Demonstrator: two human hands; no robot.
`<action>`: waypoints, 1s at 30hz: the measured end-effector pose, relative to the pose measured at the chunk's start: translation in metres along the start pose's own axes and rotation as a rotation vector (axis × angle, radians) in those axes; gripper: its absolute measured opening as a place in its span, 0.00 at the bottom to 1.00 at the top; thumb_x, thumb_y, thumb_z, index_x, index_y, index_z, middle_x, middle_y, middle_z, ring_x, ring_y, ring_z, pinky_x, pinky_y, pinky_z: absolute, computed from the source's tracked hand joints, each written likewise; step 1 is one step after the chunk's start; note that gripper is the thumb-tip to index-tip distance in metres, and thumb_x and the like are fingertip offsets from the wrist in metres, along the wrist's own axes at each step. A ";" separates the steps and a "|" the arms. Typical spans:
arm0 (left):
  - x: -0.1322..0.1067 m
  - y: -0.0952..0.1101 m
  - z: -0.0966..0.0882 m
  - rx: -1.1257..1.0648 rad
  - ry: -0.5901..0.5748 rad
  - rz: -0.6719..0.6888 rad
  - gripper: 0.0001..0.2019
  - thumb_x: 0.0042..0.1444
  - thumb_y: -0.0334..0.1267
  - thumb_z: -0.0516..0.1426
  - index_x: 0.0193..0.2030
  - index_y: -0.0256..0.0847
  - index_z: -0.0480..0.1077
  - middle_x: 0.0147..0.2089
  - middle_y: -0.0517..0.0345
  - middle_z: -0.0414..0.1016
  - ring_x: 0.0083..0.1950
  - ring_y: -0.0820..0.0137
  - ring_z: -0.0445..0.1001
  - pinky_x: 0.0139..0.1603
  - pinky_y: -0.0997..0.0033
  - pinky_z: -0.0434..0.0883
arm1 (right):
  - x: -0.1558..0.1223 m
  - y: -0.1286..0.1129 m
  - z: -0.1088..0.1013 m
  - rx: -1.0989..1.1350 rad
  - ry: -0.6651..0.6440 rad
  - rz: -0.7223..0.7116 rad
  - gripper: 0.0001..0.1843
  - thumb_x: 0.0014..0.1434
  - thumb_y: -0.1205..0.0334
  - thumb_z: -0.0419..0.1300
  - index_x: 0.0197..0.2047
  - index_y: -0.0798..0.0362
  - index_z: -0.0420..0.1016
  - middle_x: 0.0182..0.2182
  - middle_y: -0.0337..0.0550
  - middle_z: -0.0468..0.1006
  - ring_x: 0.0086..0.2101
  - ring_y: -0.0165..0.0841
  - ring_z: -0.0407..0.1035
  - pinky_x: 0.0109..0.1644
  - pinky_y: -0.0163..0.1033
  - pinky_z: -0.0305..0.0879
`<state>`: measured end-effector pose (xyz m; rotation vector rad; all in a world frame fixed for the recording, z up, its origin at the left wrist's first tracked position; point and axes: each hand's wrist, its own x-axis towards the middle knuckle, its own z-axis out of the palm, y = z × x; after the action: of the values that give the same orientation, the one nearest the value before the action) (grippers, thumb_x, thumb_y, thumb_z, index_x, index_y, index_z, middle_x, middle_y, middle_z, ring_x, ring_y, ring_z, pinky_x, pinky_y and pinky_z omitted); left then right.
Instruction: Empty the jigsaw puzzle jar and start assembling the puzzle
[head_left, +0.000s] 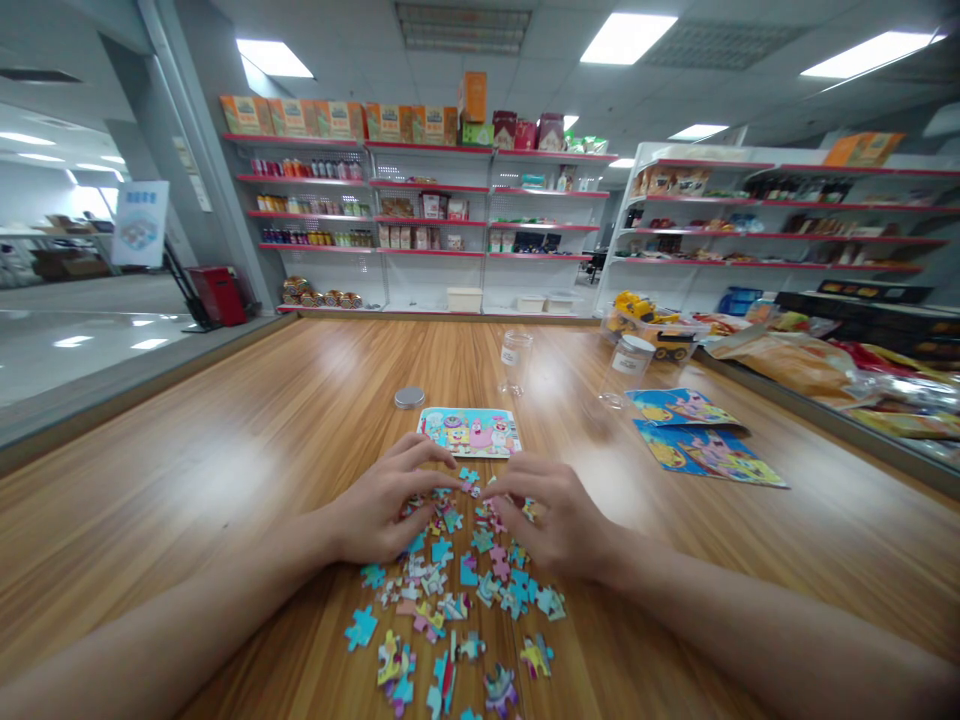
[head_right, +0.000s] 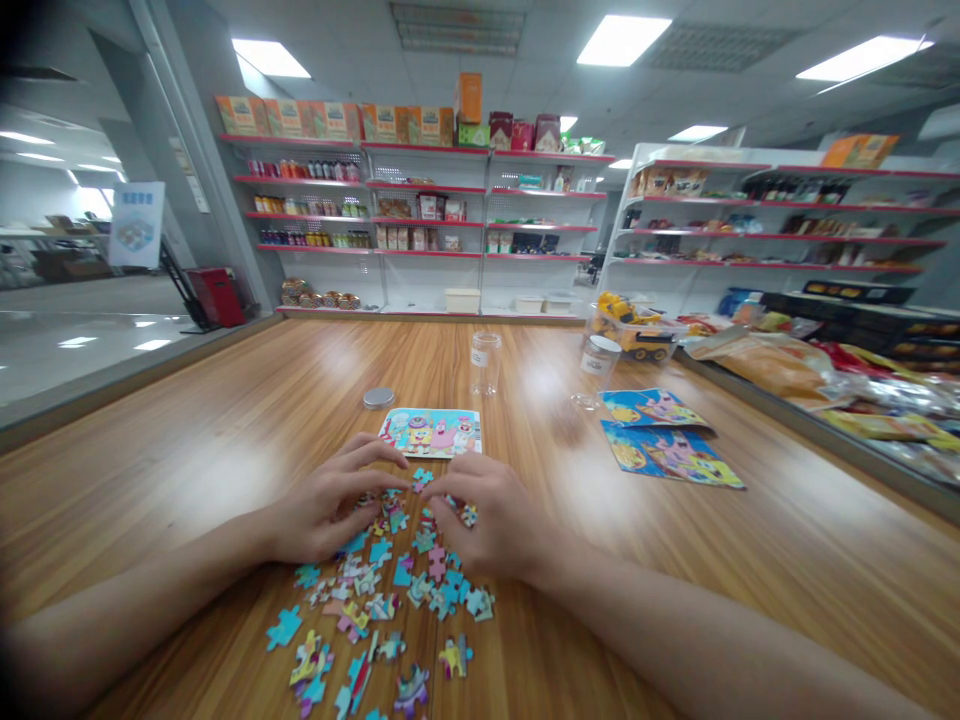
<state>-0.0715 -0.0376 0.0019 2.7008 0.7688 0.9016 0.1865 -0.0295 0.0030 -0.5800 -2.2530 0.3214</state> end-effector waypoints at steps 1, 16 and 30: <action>-0.001 -0.003 0.002 0.016 0.039 -0.024 0.17 0.60 0.26 0.52 0.52 0.41 0.75 0.50 0.49 0.71 0.53 0.60 0.67 0.55 0.56 0.68 | 0.000 0.006 0.000 -0.020 0.077 0.127 0.10 0.60 0.66 0.56 0.36 0.57 0.80 0.26 0.42 0.74 0.28 0.29 0.66 0.33 0.35 0.59; 0.000 -0.003 -0.002 0.039 -0.250 0.036 0.23 0.68 0.37 0.53 0.68 0.45 0.62 0.71 0.49 0.60 0.72 0.55 0.56 0.71 0.45 0.57 | 0.002 0.027 0.002 -0.005 -0.075 0.465 0.09 0.56 0.65 0.60 0.37 0.56 0.81 0.25 0.40 0.74 0.25 0.28 0.64 0.29 0.32 0.56; 0.005 0.014 -0.004 -0.038 -0.323 0.093 0.26 0.63 0.41 0.58 0.67 0.44 0.62 0.70 0.48 0.61 0.69 0.55 0.60 0.69 0.48 0.61 | 0.001 0.019 -0.003 0.078 -0.306 0.155 0.09 0.60 0.60 0.63 0.41 0.54 0.82 0.33 0.44 0.80 0.34 0.32 0.72 0.41 0.37 0.65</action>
<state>-0.0646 -0.0470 0.0117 2.7677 0.5562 0.4701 0.1937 -0.0131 -0.0024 -0.7051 -2.4777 0.6089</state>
